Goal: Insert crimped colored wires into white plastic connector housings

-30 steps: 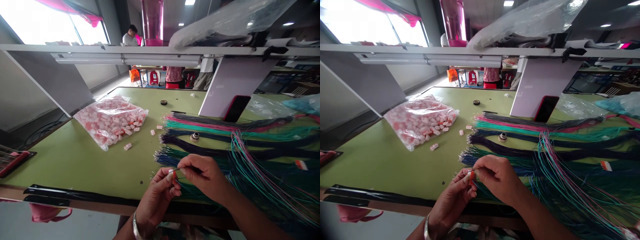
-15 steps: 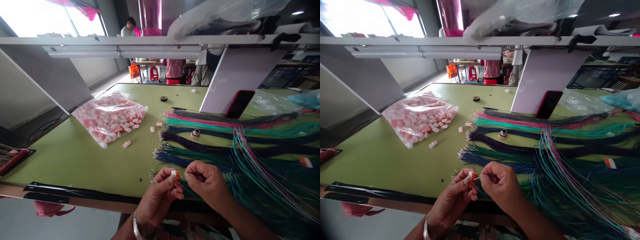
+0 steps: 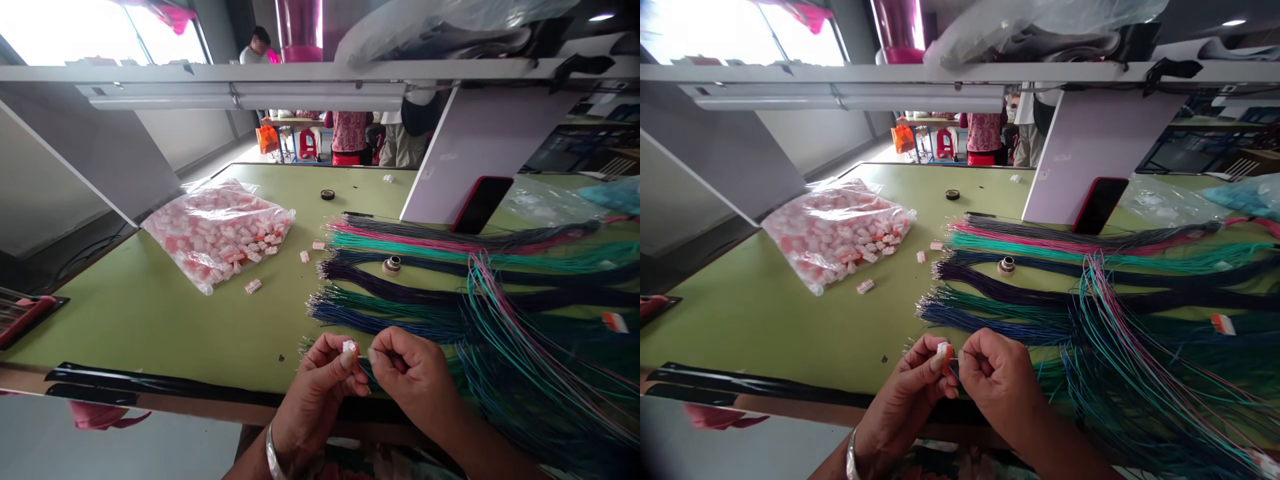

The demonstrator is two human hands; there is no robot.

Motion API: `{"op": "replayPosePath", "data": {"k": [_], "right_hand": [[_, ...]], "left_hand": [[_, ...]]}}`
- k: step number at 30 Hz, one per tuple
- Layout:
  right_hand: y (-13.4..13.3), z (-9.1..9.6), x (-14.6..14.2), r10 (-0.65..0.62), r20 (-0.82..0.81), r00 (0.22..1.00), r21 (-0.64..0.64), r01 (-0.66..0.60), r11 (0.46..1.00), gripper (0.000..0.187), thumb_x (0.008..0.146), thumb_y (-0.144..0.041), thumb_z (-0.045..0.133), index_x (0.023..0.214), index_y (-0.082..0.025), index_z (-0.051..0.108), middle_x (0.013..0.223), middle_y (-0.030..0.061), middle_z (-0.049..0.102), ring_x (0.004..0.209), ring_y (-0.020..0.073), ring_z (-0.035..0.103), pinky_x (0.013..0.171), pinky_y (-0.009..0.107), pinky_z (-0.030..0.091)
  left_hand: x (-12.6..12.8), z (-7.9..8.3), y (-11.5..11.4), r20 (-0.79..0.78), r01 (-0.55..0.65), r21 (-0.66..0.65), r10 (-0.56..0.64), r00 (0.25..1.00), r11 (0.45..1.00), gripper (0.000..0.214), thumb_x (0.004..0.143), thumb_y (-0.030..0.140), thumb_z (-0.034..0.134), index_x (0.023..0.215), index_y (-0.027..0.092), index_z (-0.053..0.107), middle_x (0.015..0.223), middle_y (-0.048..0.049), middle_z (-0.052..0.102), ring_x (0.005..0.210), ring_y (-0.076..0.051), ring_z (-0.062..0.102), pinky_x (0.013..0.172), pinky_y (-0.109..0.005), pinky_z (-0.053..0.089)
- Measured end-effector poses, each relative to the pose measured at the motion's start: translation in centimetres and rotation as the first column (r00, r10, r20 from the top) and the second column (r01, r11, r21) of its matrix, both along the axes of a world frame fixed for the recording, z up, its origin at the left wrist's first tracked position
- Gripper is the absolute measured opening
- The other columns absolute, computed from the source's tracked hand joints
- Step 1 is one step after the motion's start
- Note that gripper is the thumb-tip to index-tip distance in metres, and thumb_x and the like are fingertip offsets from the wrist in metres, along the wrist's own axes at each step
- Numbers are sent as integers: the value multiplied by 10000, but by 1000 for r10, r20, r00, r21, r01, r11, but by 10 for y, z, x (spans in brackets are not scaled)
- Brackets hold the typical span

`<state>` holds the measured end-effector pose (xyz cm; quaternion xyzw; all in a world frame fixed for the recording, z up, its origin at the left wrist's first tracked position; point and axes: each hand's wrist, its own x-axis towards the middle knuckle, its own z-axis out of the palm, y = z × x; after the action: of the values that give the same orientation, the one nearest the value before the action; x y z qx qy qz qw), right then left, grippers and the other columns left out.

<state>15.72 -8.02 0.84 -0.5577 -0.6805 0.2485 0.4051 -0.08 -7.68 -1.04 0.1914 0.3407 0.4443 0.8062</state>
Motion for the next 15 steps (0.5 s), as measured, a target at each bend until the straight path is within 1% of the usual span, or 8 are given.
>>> {"op": "replayPosePath", "data": {"k": [4,7,11,15], "right_hand": [[-2,-2,0,29,39,999,70,-32,997,178,815,-174,553,639,-194,554,521,-46,502,455,82,426,441,193,336],[-5,-5,0,78,35,996,88,-81,993,172,828,-153,551,664,-203,546,556,-39,560,492,94,482,491,206,369],[-8,-7,1,129,-20,991,41,-128,991,177,855,-155,545,688,-210,529,590,-39,609,547,105,542,543,209,398],[-7,-6,5,127,-21,992,-8,-127,992,190,896,-195,518,708,-208,547,605,-38,568,542,104,507,524,214,378]], "left_hand": [[0,1,0,-4,19,0,-19,1000,1000,146,786,187,735,873,158,622,703,-6,636,586,-102,616,604,-232,540],[2,2,-1,21,22,-20,-22,1000,1000,178,759,195,759,865,159,620,727,-8,642,583,-99,611,596,-228,531],[5,2,-2,44,51,-23,-50,998,998,187,754,194,762,857,162,611,728,-13,648,580,-102,608,580,-225,519],[5,3,-1,26,31,-8,-31,999,999,159,772,194,746,852,158,613,706,-9,641,600,-111,614,586,-232,524]]}}
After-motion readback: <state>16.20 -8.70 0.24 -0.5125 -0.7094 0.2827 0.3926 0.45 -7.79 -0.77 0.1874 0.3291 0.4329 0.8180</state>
